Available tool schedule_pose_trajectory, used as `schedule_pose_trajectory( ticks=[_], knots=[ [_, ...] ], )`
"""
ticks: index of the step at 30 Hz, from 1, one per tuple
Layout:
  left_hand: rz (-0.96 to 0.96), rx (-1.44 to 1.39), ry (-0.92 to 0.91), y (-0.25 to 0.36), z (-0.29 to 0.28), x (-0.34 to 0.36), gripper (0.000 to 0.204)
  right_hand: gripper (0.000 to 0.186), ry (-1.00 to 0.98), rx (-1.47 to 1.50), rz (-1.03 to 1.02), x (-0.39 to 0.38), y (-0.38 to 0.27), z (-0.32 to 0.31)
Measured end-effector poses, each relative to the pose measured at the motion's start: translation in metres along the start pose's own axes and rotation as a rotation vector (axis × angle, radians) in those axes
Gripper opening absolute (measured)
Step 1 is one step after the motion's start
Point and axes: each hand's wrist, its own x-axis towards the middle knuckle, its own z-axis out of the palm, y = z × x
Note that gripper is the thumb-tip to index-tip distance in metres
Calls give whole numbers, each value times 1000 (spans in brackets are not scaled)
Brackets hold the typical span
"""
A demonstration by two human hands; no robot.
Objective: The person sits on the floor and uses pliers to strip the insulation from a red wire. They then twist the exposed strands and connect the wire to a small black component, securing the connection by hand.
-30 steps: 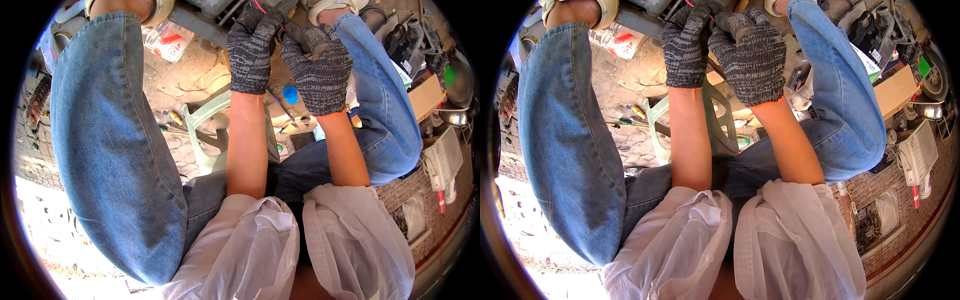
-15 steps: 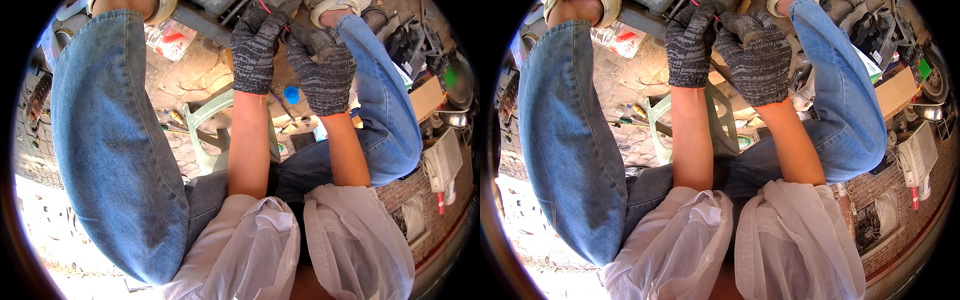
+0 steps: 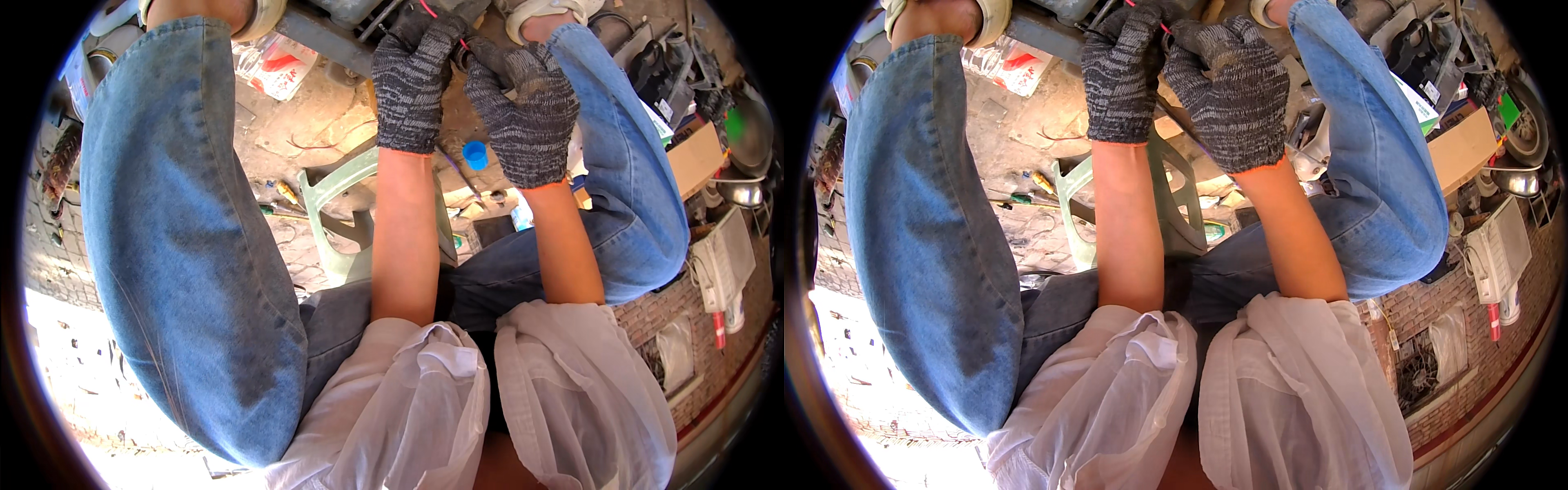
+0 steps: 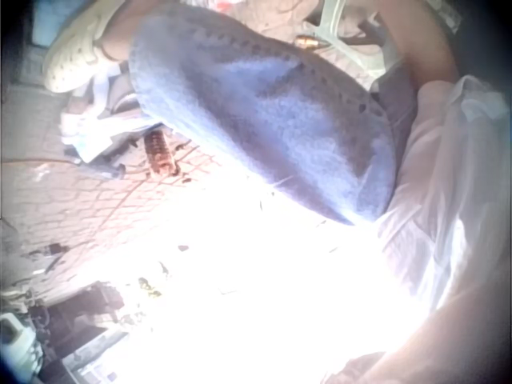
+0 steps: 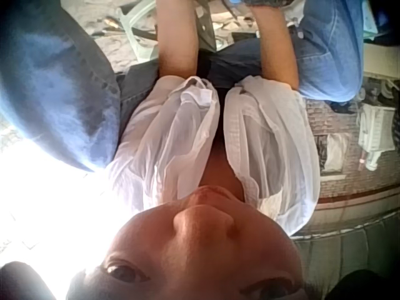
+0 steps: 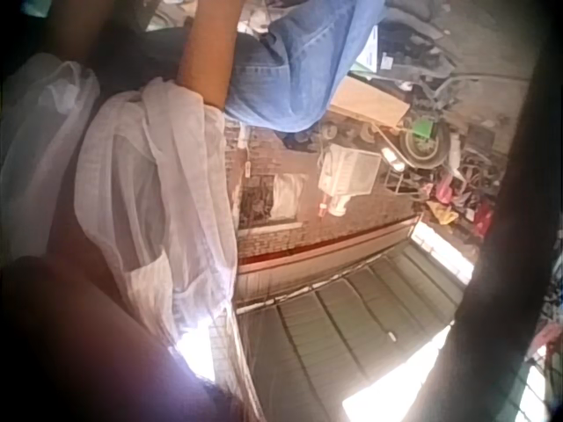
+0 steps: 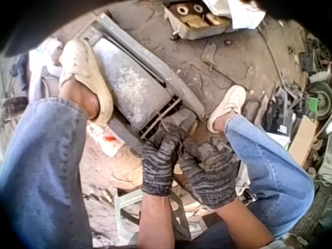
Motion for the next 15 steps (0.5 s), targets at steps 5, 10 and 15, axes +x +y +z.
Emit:
schedule_pose_trajectory(
  ticks=[5,10,15],
  knots=[
    [20,114,-17,1,4,2,27,13,-31,-92,12,4,-3,0],
    [84,114,-16,-2,2,1,27,15,-39,-150,3,5,-4,0],
    [65,100,-5,-2,4,0,27,16,-30,-19,51,3,-4,-2]
  ],
)
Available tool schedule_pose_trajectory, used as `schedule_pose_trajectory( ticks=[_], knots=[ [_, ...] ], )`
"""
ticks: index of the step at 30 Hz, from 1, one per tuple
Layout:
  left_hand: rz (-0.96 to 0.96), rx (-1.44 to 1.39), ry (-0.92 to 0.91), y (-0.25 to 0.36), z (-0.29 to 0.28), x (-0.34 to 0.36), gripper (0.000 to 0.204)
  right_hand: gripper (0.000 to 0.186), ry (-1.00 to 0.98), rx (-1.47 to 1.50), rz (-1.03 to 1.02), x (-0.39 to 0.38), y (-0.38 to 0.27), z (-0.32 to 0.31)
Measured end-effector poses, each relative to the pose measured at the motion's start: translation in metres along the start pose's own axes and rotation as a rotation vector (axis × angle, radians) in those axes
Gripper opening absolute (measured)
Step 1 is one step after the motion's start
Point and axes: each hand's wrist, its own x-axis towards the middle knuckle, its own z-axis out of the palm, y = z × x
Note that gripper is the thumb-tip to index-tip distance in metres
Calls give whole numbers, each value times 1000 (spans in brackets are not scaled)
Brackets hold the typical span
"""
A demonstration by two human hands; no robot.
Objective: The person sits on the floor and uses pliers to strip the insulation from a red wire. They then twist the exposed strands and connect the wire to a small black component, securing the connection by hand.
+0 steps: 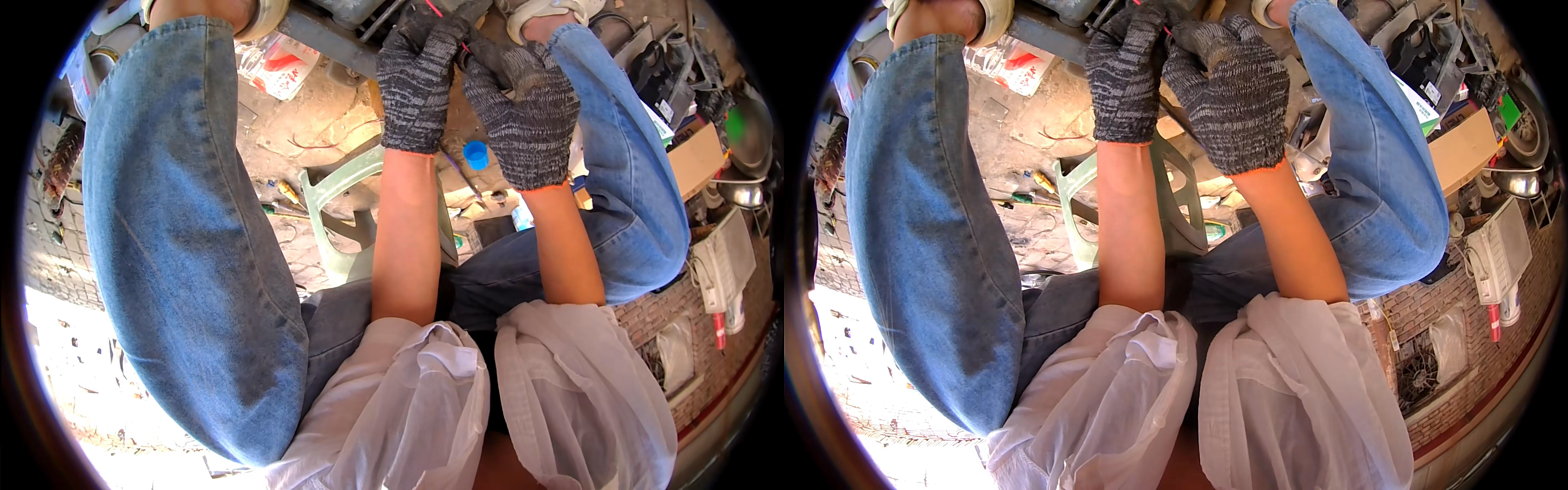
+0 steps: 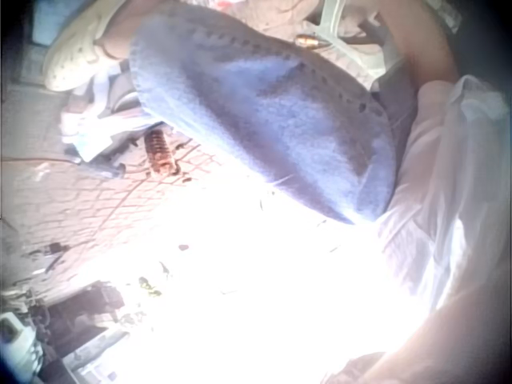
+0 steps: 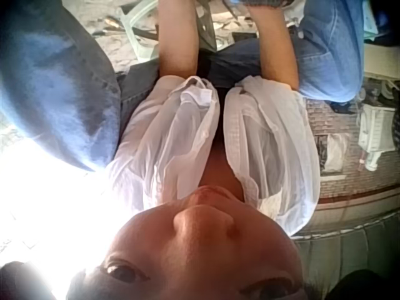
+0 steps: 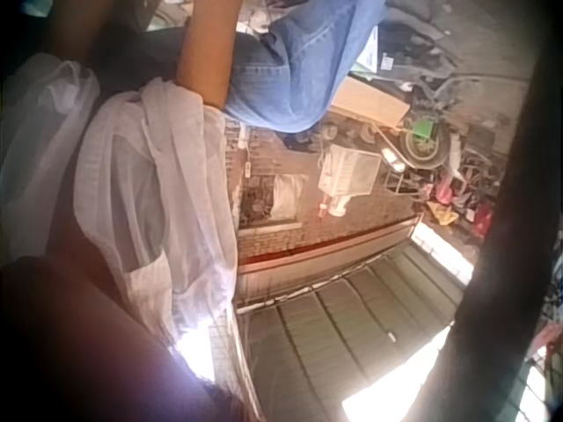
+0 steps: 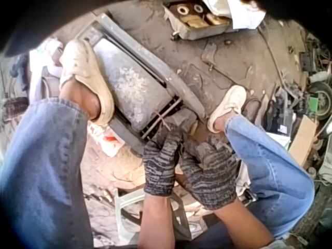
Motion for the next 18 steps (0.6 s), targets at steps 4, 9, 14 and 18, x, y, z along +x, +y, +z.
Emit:
schedule_pose_trajectory(
  ticks=[4,9,14,18],
  knots=[
    [-21,44,26,2,2,-1,27,22,16,5,-53,-4,7,3],
    [-26,-8,13,1,2,0,26,23,0,-10,-40,-4,6,3],
    [-8,-19,9,1,3,-2,26,12,-6,6,2,-4,1,0],
    [-7,-13,1,2,3,-2,25,12,-12,16,23,-6,2,0]
  ],
)
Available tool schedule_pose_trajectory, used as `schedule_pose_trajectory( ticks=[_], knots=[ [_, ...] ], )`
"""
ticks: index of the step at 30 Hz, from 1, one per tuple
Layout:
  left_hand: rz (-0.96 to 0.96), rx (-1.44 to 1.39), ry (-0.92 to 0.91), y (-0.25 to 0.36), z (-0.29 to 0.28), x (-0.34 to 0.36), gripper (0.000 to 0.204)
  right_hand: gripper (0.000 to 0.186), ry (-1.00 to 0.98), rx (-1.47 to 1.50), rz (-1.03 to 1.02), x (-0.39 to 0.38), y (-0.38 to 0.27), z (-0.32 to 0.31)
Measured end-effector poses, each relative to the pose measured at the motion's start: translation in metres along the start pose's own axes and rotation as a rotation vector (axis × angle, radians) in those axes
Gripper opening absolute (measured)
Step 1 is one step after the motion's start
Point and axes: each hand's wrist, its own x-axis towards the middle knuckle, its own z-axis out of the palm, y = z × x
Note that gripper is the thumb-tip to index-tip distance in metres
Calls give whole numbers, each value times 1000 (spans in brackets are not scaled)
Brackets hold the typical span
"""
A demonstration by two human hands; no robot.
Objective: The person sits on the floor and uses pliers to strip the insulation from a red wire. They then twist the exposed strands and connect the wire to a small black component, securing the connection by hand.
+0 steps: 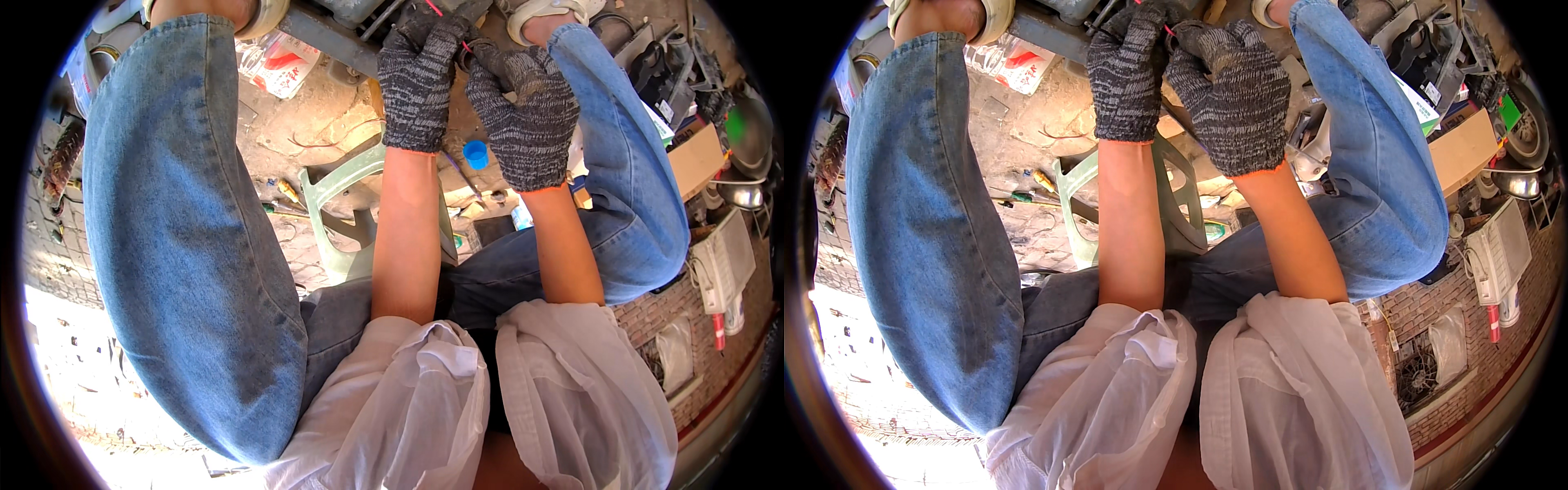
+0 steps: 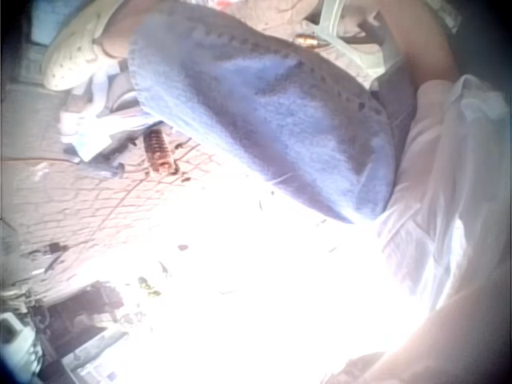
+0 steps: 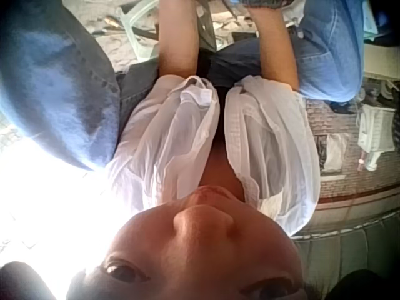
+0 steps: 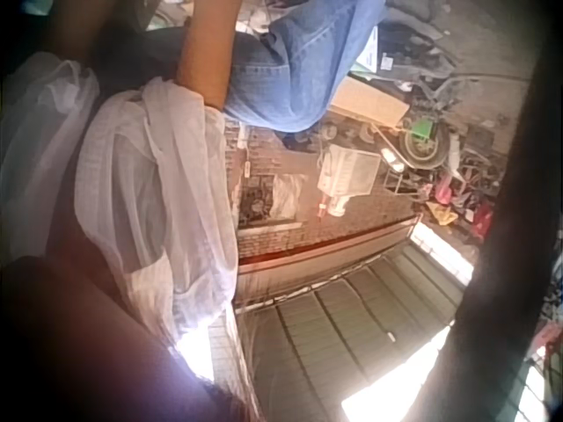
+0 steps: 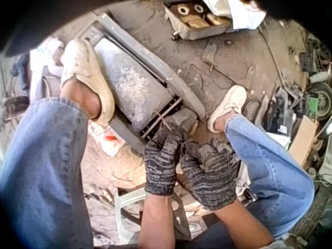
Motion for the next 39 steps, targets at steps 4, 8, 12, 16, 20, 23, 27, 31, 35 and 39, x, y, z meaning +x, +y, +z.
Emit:
schedule_pose_trajectory(
  ticks=[4,8,12,16,20,23,27,31,35,39],
  knots=[
    [-5,19,13,0,0,1,25,14,1,-15,-7,-1,1,0],
    [16,91,-11,-3,-7,5,24,15,39,-30,-75,0,4,2],
    [32,73,-41,-5,-11,8,22,13,15,75,44,4,1,4],
    [20,88,-48,-4,-11,8,19,12,23,64,-8,7,2,4],
    [52,130,-58,-2,-10,8,17,14,-19,-41,-5,12,-9,-4],
    [24,153,-43,3,-5,8,16,15,-50,-73,-9,13,-9,-9],
    [3,96,-29,12,-4,7,16,15,-76,-57,-37,17,-12,-11],
    [-67,116,-106,10,-4,11,16,16,-59,-107,-112,17,-3,-12],
    [-22,55,-72,13,-3,9,17,17,-65,-163,-145,18,-6,-12],
    [-20,78,-65,19,2,8,17,18,-39,-182,-184,15,0,-11]
  ],
)
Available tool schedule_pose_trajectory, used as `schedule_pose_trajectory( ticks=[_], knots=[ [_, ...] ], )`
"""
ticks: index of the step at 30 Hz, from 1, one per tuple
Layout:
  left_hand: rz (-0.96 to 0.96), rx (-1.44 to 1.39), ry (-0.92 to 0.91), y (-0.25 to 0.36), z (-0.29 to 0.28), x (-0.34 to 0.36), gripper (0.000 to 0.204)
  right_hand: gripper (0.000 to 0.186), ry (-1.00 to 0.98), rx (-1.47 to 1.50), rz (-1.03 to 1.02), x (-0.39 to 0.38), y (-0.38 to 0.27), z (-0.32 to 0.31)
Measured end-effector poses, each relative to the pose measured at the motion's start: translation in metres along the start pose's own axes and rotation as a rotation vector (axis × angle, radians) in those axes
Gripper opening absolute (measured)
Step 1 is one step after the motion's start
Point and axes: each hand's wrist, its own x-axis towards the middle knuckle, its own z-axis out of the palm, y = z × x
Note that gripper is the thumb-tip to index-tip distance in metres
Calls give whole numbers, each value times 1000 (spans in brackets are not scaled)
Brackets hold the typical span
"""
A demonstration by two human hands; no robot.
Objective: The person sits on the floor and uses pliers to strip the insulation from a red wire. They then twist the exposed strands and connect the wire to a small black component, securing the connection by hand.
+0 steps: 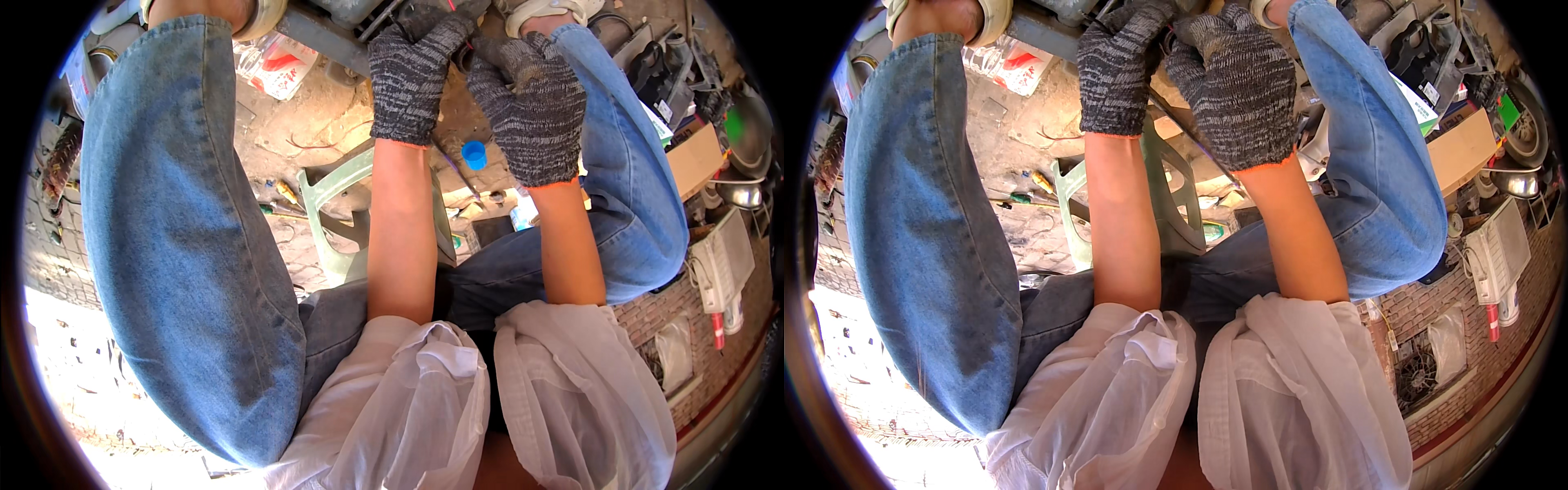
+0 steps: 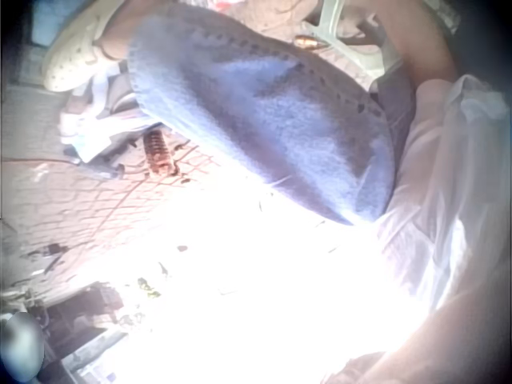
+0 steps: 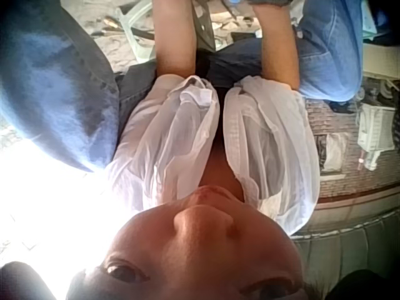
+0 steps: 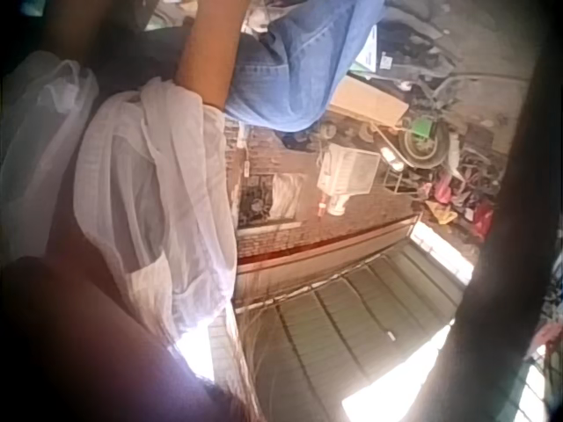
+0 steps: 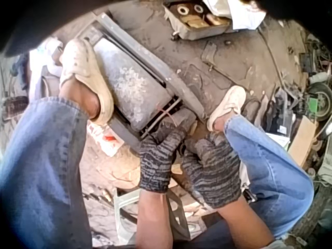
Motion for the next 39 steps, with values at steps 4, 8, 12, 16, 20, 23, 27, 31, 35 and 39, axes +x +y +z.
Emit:
schedule_pose_trajectory(
  ticks=[4,8,12,16,20,23,27,31,35,39],
  knots=[
    [-49,-130,14,-5,0,-2,18,18,-29,-9,29,0,-2,-1],
    [-49,-86,19,-8,2,-1,17,18,1,42,89,-7,2,3],
    [-105,-41,43,-1,1,-2,16,19,-8,53,108,-7,-1,2],
    [-32,-34,99,-2,5,-4,15,19,4,86,115,-10,0,2],
    [-47,-28,81,-7,2,-2,16,17,28,78,124,-13,1,7],
    [-43,-53,77,-10,1,-1,17,16,50,96,118,-14,2,10],
    [-74,-141,95,-10,4,-2,18,16,69,92,110,-16,3,11],
    [-87,-137,77,-12,2,-1,18,16,81,75,112,-17,3,12],
    [19,-117,96,-17,5,2,15,16,113,40,87,-17,3,15],
    [10,-165,206,-30,0,8,13,16,46,65,147,-23,5,14]
  ],
)
